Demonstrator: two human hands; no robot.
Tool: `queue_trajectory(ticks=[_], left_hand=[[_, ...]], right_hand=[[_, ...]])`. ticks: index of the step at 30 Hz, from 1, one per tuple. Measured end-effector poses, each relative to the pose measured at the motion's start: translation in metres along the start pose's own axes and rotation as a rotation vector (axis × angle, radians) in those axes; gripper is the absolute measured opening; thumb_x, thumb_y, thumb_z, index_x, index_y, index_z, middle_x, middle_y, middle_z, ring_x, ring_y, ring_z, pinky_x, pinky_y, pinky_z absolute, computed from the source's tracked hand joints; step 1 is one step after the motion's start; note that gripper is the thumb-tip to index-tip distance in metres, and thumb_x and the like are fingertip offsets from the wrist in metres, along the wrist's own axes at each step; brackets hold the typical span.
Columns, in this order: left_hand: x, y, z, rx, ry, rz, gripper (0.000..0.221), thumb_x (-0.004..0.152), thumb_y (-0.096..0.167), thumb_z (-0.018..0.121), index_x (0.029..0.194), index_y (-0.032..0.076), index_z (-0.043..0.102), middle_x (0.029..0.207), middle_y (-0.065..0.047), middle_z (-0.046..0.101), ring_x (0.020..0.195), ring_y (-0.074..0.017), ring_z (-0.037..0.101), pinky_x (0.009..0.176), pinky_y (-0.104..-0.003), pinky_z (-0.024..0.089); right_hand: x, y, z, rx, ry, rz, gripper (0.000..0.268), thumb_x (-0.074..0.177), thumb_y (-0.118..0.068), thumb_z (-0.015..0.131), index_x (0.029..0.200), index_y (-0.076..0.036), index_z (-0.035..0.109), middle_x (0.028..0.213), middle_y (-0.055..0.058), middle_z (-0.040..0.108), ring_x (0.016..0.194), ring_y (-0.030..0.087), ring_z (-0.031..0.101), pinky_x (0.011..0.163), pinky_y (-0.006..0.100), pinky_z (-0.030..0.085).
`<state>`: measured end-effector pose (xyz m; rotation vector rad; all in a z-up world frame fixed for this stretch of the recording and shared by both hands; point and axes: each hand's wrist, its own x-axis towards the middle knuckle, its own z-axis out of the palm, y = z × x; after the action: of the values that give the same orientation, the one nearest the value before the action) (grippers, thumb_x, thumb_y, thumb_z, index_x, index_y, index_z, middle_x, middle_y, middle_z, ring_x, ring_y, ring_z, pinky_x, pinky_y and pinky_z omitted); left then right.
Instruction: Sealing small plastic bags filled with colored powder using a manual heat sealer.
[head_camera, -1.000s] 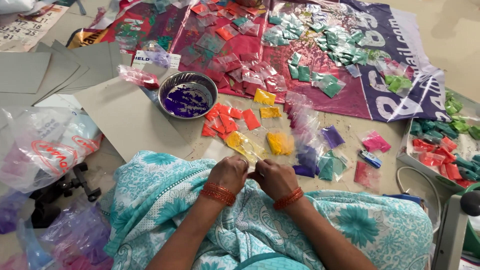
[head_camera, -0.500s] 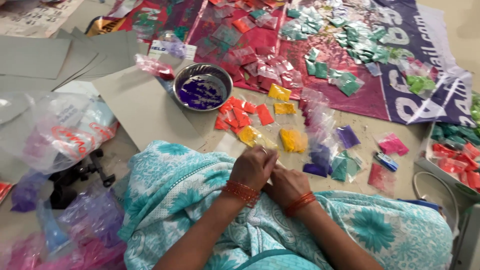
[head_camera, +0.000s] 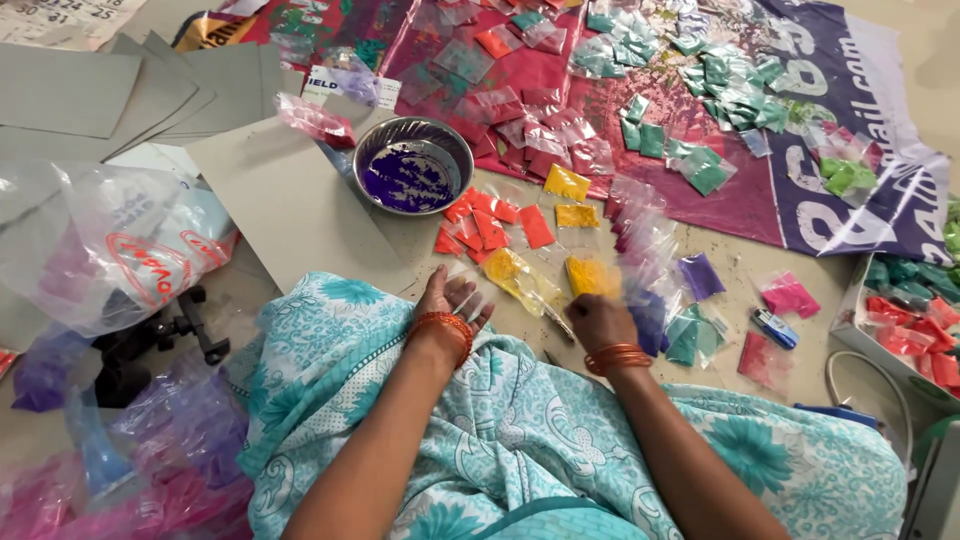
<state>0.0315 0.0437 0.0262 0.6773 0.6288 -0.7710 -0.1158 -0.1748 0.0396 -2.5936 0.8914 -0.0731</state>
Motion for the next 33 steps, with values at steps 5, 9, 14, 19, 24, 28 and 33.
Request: queue_trajectory(ticks=[5, 9, 14, 19, 24, 28, 33], left_hand=[[0.011, -0.002, -0.003, -0.046, -0.007, -0.025, 0.053, 0.09, 0.056, 0.064, 0.11, 0.008, 0.058, 0.111, -0.01, 0.063, 0.11, -0.0284, 0.059, 0.093, -0.055, 0.057], [0.001, -0.002, 0.005, -0.075, 0.021, -0.017, 0.049, 0.093, 0.054, 0.061, 0.106, 0.007, 0.06, 0.106, -0.01, 0.065, 0.106, -0.03, 0.062, 0.09, -0.056, 0.059], [0.012, -0.007, -0.002, -0.114, 0.003, -0.008, 0.047, 0.094, 0.055, 0.063, 0.099, 0.008, 0.058, 0.101, -0.009, 0.064, 0.1, -0.0291, 0.064, 0.087, -0.055, 0.061], [0.012, -0.008, -0.002, -0.151, -0.029, 0.0, 0.047, 0.094, 0.055, 0.063, 0.095, 0.008, 0.058, 0.094, -0.008, 0.064, 0.095, -0.0286, 0.064, 0.084, -0.055, 0.061], [0.007, -0.007, -0.001, -0.129, -0.034, -0.001, 0.046, 0.095, 0.053, 0.063, 0.094, 0.008, 0.059, 0.095, -0.008, 0.065, 0.096, -0.029, 0.065, 0.086, -0.054, 0.061], [0.004, -0.002, -0.001, -0.139, -0.042, -0.012, 0.044, 0.095, 0.052, 0.061, 0.096, 0.008, 0.06, 0.096, -0.008, 0.066, 0.097, -0.0293, 0.065, 0.086, -0.055, 0.061], [0.011, -0.004, -0.003, -0.158, -0.06, -0.027, 0.042, 0.096, 0.05, 0.062, 0.094, 0.008, 0.06, 0.095, -0.008, 0.066, 0.097, -0.0281, 0.065, 0.086, -0.055, 0.061]], right_hand=[[0.001, 0.0, 0.032, -0.187, -0.07, -0.007, 0.024, 0.082, -0.035, 0.072, 0.094, -0.016, 0.078, 0.098, 0.014, 0.075, 0.095, 0.036, 0.071, 0.082, 0.047, 0.056], [0.003, 0.002, 0.027, -0.139, -0.128, 0.101, 0.024, 0.083, -0.036, 0.072, 0.096, -0.017, 0.077, 0.105, 0.011, 0.075, 0.102, 0.033, 0.071, 0.087, 0.046, 0.055], [-0.011, -0.018, 0.022, -0.18, -0.017, -0.002, 0.025, 0.085, -0.035, 0.069, 0.104, -0.018, 0.073, 0.106, 0.009, 0.072, 0.103, 0.032, 0.068, 0.09, 0.05, 0.048], [-0.006, -0.003, 0.045, -0.411, 0.178, -0.268, 0.018, 0.09, -0.029, 0.063, 0.094, -0.013, 0.069, 0.098, 0.01, 0.071, 0.095, 0.031, 0.07, 0.086, 0.051, 0.048], [-0.008, -0.003, 0.04, -0.333, 0.375, -0.279, 0.014, 0.095, -0.021, 0.059, 0.092, -0.01, 0.066, 0.092, 0.012, 0.07, 0.083, 0.034, 0.07, 0.076, 0.049, 0.052], [-0.018, 0.011, 0.018, -0.21, 0.274, -0.135, 0.013, 0.096, -0.019, 0.057, 0.096, -0.01, 0.066, 0.097, 0.015, 0.071, 0.085, 0.039, 0.07, 0.074, 0.05, 0.054], [-0.041, 0.021, -0.031, -0.081, 0.185, 0.126, 0.017, 0.096, -0.026, 0.061, 0.108, -0.018, 0.07, 0.1, 0.017, 0.074, 0.091, 0.04, 0.071, 0.078, 0.05, 0.056]])
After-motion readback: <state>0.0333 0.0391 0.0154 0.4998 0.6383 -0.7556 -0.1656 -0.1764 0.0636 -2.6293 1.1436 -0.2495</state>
